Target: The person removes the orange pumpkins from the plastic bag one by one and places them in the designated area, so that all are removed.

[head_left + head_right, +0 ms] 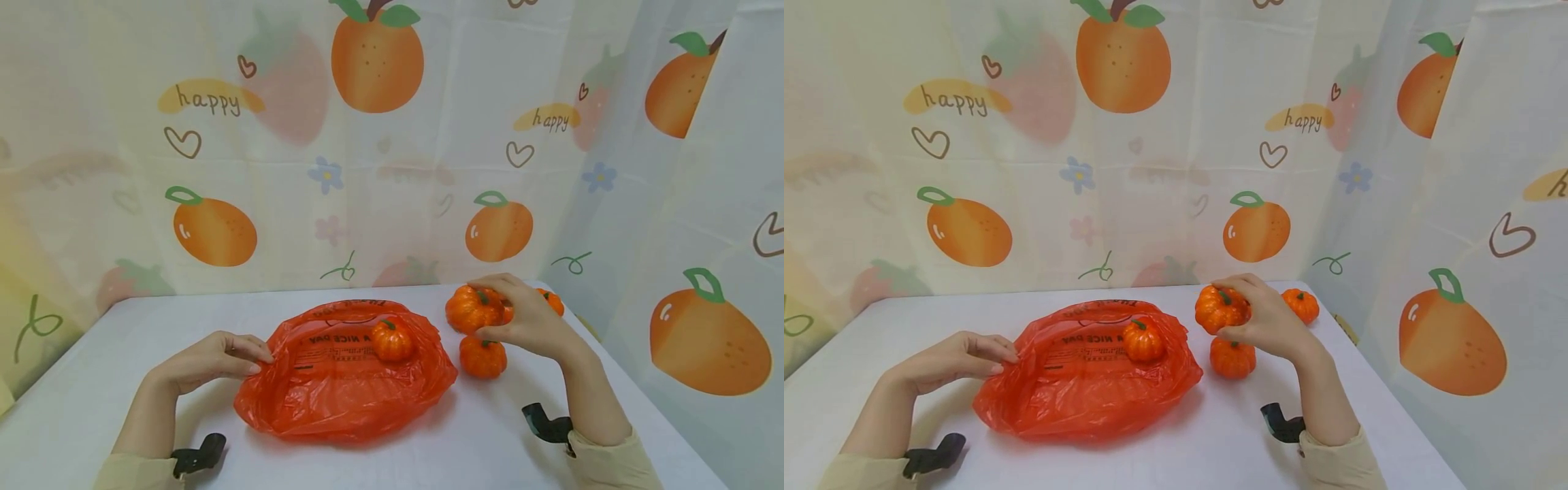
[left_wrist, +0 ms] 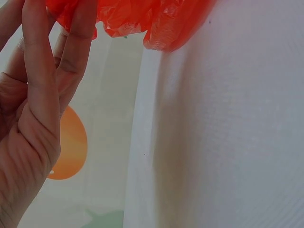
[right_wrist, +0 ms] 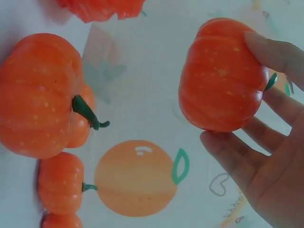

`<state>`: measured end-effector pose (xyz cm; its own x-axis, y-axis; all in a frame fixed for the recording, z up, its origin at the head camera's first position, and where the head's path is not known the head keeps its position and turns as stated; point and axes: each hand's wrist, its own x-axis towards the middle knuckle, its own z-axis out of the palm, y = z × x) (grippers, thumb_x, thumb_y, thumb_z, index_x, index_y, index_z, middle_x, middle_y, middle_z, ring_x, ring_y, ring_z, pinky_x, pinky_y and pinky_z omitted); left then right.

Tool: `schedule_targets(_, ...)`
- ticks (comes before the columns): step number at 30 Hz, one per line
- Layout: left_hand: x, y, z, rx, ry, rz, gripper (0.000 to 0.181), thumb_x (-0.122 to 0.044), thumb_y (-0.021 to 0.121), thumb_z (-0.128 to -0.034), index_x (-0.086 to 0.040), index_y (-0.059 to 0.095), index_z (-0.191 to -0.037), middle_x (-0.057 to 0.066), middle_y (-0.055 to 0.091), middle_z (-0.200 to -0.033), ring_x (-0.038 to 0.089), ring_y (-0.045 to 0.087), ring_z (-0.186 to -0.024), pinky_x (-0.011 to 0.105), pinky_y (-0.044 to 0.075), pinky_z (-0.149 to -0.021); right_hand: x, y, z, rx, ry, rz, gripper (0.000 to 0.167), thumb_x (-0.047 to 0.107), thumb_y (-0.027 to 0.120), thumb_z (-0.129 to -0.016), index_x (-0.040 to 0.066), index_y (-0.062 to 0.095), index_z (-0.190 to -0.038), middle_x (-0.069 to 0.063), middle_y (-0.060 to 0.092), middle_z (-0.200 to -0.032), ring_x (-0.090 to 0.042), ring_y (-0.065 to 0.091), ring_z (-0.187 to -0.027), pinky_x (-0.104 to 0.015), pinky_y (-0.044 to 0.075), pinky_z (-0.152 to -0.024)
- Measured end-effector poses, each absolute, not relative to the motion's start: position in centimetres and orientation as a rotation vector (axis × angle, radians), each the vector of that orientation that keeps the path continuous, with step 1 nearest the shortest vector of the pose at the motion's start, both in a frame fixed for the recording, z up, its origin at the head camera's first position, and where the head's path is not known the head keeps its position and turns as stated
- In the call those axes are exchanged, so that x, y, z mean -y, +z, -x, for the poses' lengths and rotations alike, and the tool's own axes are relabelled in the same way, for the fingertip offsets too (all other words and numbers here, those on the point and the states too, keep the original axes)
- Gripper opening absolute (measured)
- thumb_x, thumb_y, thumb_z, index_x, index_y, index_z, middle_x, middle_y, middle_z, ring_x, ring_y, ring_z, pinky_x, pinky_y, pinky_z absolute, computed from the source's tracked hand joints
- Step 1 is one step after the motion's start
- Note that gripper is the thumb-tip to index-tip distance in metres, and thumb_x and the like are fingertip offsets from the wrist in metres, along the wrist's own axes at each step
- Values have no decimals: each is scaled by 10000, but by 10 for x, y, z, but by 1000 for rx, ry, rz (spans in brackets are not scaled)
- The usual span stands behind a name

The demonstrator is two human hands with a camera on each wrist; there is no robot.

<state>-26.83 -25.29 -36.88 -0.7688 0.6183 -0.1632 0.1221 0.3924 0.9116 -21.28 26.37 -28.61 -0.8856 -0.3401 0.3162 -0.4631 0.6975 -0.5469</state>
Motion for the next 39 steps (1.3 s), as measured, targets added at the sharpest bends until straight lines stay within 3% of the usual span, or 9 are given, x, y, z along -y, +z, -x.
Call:
schedule_targets(24,254,-368,268,-2186,1354,-622,282,-177,627,-935,-43,719,-1165,-41,675,-1172,14,578,-1107,263,558,-901,-314,-292,220,2771,889,-432,655,177,803,-800,117,529,-1391,-154,538,-1398,-346,503,-1236,-613,433,-1024)
schedule_targets(39,254,-369,268,-2191,1360,-641,303,-159,621,-939,-9,698,-1190,-59,674,-1157,23,577,-1105,269,562,-898,-339,-307,229,2919,852,-343,663,239,776,-795,35,533,-1377,-238,535,-1398,-413,507,-1228,-642,449,-985)
